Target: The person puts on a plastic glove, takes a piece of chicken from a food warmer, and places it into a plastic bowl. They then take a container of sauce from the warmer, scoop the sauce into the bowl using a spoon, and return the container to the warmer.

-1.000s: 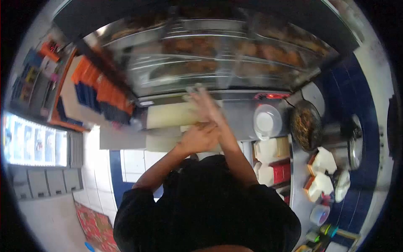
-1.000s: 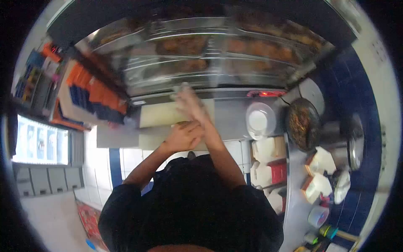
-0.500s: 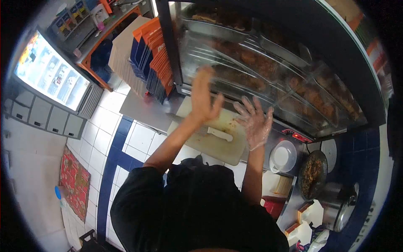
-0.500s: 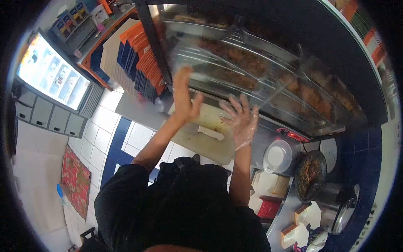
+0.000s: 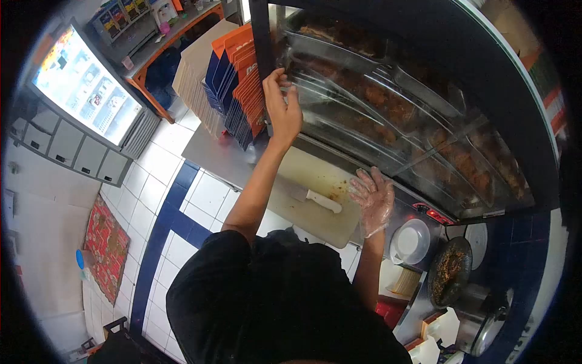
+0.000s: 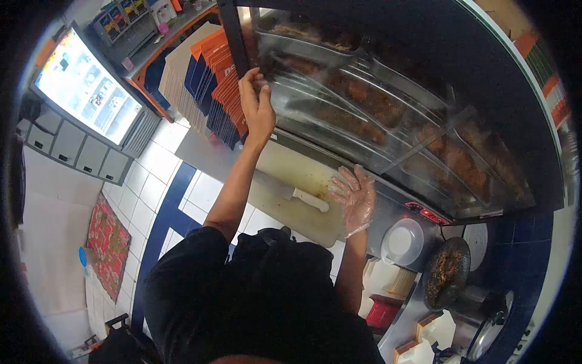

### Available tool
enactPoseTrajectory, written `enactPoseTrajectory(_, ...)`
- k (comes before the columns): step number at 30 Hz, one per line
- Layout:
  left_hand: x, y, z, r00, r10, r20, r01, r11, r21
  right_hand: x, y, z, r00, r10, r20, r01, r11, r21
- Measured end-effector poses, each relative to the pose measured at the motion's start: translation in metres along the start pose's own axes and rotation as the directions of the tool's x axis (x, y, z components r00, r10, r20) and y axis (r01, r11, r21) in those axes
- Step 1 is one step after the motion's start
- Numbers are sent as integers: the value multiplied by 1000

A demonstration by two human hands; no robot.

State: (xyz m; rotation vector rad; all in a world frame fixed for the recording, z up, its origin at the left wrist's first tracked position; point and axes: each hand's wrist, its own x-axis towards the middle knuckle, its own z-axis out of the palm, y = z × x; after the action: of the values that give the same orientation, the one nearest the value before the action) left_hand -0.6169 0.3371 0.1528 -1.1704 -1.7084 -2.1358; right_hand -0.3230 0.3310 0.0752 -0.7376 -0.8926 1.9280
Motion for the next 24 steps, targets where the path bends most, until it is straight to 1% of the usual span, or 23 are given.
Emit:
enactPoseTrajectory(2,1,0,0,1000,-21,-15,21,1000,-17,-1,1,-1,1000,18,1,-18,1000,0)
enactPoseTrajectory(3,2,-1,0,1000,-7,-19,7,1000,-13,-1,1,-1,1000,27,0,-27,1000,0)
enactPoseTrajectory(6,5,-5,0,1000,17,-21,-17,1000,-7,-3,1,4,997,59,-44,-63,994,-95)
enactPoseTrajectory(9,8,-5,0,1000,4,-7,-4,1000,-20,-2,5,-5,998,56,17,-54,993,-109)
enactPoseTrajectory(11,10,-10,-1,1000,-10,11,11,999,-38,-2,7,-9,997,72,14,-70,992,-108)
enactPoseTrajectory(14,11,-13,-2,994,-96,44,103,974,-201,-3,9,-10,995,103,-13,-104,990,-92)
enactPoseTrajectory(18,12,-14,-3,995,-90,46,97,975,-198,-3,8,-7,992,124,-20,-126,987,-98)
enactPoseTrajectory(20,8,-10,1,995,-92,38,98,979,-180,-1,7,-7,994,107,15,-104,987,-122)
enactPoseTrajectory(23,-2,-4,11,994,-68,88,87,971,-225,0,-1,-3,995,76,61,-65,986,-156)
enactPoseTrajectory(24,-10,-6,18,996,9,90,7,984,-176,2,-6,-1,996,57,74,-44,985,-167)
